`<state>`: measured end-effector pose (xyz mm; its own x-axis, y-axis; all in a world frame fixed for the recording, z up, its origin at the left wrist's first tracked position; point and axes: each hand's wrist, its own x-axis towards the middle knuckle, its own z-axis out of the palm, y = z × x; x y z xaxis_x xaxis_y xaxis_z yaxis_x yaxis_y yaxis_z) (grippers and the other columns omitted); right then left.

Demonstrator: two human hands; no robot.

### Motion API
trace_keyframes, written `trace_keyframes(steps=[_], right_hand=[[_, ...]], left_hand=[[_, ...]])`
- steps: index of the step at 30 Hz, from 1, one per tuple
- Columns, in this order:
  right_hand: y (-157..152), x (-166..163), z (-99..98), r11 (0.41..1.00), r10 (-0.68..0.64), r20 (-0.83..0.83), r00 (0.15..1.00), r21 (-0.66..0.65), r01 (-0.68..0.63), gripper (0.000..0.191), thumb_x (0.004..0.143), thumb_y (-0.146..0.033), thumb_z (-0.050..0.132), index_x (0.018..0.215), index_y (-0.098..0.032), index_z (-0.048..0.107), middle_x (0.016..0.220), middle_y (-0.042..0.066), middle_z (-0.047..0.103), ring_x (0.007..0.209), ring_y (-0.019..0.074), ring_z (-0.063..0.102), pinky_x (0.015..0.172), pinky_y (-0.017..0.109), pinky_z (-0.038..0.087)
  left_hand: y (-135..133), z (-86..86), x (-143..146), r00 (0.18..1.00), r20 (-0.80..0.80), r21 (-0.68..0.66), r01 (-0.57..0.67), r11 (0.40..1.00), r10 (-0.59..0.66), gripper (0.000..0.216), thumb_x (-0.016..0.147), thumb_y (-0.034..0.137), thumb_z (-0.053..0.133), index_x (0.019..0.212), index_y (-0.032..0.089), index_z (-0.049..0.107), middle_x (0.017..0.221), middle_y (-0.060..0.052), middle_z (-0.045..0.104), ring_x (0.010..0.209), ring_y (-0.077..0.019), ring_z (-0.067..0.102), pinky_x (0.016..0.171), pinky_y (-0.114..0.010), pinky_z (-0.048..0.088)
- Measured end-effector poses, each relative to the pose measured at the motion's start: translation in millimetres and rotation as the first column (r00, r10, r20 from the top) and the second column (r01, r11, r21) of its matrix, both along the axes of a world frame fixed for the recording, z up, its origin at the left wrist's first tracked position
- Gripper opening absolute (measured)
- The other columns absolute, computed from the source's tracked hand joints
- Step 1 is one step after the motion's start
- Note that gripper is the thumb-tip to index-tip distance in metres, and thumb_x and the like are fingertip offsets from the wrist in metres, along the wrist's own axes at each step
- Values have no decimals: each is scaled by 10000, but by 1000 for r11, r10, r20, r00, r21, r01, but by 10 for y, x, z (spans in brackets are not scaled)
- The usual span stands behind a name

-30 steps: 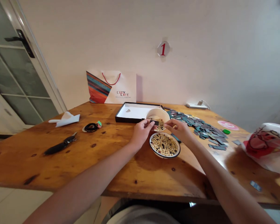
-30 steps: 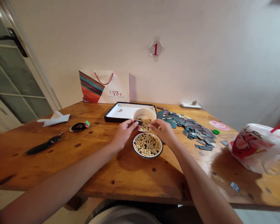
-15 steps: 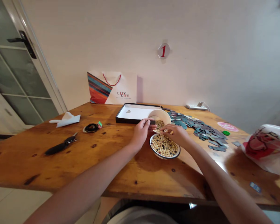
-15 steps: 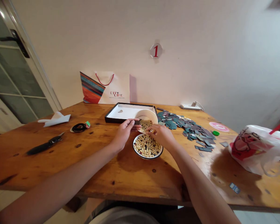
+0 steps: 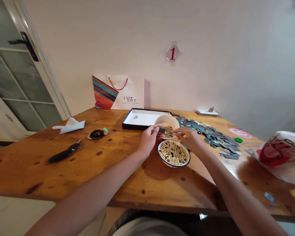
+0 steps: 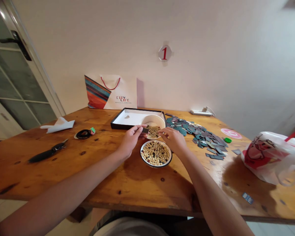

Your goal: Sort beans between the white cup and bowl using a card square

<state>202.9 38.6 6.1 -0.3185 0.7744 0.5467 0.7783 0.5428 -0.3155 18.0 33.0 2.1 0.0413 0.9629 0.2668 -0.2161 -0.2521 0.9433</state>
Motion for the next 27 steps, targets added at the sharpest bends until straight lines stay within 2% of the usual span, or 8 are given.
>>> trace_keyframes(steps=[4, 8, 11, 17, 19, 22, 25, 27], right_hand=[[-6, 18, 17, 1000, -3, 58, 998, 31, 1, 185, 820, -303, 471, 866, -254, 643, 928, 15, 619, 678, 135, 575, 652, 254, 427], [-72, -20, 31, 1000, -8, 155, 988, 27, 4, 232, 855, -328, 416, 885, -261, 636, 963, 11, 602, 766, 137, 572, 675, 240, 413], [-108, -42, 42, 999, -37, 166, 985, 39, 31, 264, 871, -340, 383, 897, -250, 630, 962, 15, 601, 781, 138, 563, 675, 237, 407], [-90, -109, 163, 963, -159, 119, 980, 238, 127, 247, 856, -321, 419, 891, -225, 643, 899, 35, 637, 874, 190, 502, 726, 280, 380], [-60, -192, 231, 973, -140, 228, 963, 212, 91, 238, 854, -289, 423, 891, -216, 646, 914, 40, 642, 881, 189, 498, 773, 296, 358], [26, -359, 320, 992, -109, 430, 896, 101, 72, 234, 839, -236, 429, 858, -217, 662, 875, 50, 653, 881, 190, 516, 775, 301, 341], [169, -511, 365, 995, -98, 492, 865, 54, 82, 208, 792, -227, 474, 797, -216, 682, 786, 57, 663, 803, 184, 557, 710, 274, 365], [278, -582, 366, 994, -105, 523, 846, 23, 109, 181, 755, -253, 515, 789, -206, 686, 751, 66, 666, 739, 188, 579, 649, 265, 384]], left_hand=[[-18, 1, -3, 1000, -10, 5, -2, 1000, 2, 170, 787, 271, 494, 883, 163, 583, 599, -12, 656, 534, -104, 599, 562, -219, 470], [-17, -12, 1, 1000, -17, 18, -6, 1000, 7, 168, 789, 272, 488, 871, 158, 579, 575, -7, 647, 516, -95, 595, 542, -202, 464], [-3, -29, -1, 1000, -19, 40, -22, 999, 23, 161, 788, 270, 485, 861, 159, 576, 577, -7, 647, 522, -103, 603, 538, -207, 465], [50, -22, -91, 989, 13, 150, -145, 978, 145, 169, 786, 306, 488, 864, 172, 556, 596, 4, 639, 594, -126, 629, 632, -252, 482], [71, 32, -144, 977, 34, 182, -215, 960, 212, 196, 792, 329, 475, 893, 175, 542, 613, 2, 639, 624, -129, 632, 658, -259, 480], [89, 153, -216, 961, 52, 224, -277, 935, 272, 241, 794, 361, 463, 945, 183, 527, 668, -5, 644, 668, -129, 631, 687, -264, 478], [86, 229, -273, 971, 8, 244, -233, 941, 239, 254, 761, 368, 511, 920, 175, 557, 658, -9, 636, 658, -138, 626, 680, -272, 481], [75, 209, -315, 979, -42, 232, -183, 955, 198, 243, 726, 356, 558, 872, 164, 584, 643, -11, 631, 622, -140, 619, 652, -271, 481]])
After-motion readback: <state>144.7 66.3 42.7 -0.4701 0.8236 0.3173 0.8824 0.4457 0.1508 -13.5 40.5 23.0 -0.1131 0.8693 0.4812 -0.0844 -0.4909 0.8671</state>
